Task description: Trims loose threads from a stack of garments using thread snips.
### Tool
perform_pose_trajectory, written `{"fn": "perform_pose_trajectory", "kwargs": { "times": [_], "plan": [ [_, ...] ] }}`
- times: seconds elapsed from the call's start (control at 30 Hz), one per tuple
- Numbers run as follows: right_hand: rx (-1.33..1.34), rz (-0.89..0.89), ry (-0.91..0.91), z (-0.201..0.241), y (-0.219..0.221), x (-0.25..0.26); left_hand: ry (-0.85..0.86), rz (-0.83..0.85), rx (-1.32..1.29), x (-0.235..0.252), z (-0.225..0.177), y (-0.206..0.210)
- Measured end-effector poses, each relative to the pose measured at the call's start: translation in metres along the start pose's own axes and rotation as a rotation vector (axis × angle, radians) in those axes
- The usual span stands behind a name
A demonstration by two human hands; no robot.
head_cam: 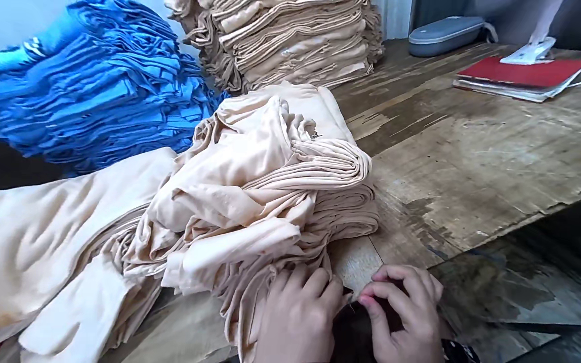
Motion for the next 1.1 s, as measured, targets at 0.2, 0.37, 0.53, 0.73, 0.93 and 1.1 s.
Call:
{"fn": "perform_pose_trajectory", "kwargs": {
  "times": [0.2, 0.37, 0.53, 0.73, 0.93, 1.1],
  "plan": [
    [-0.106, 0.065, -0.085, 0.008, -0.004, -0.008, -0.070, 0.036, -0.053, -0.007, 0.009, -0.014],
    [-0.081, -0.007, -0.032, 0.009, 0.005, -0.011, -0.078, 0.063, -0.046, -0.009, 0.004, -0.024],
    [-0.036, -0.067, -0.007, 0.007, 0.005, -0.008, -0.060, -0.002, -0.041, -0.009, 0.004, -0.008],
    [-0.100, -0.070, 0.011, -0.010, -0.012, -0.010, -0.193, 0.050, -0.136, -0.029, 0.008, -0.006],
    [-0.167, 0.085, -0.100, 0.004, 0.005, -0.001, -0.363, -0.402, 0.022, 0.011, 0.079, -0.058],
    [-0.010, 0.353, 0.027, 0.034, 0.036, 0.030, -0.313, -0.463, -0.001, 0.059, 0.096, -0.059]
  ]
}}
Point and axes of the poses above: each hand's wrist, its own x-axis towards the middle knuckle, its own y-axis out of the palm, z = x × y, the point moved 2 cm from there along x, towards the middle knuckle, and after that the axes turned 1 degree about -y, right-handed, at the moved point
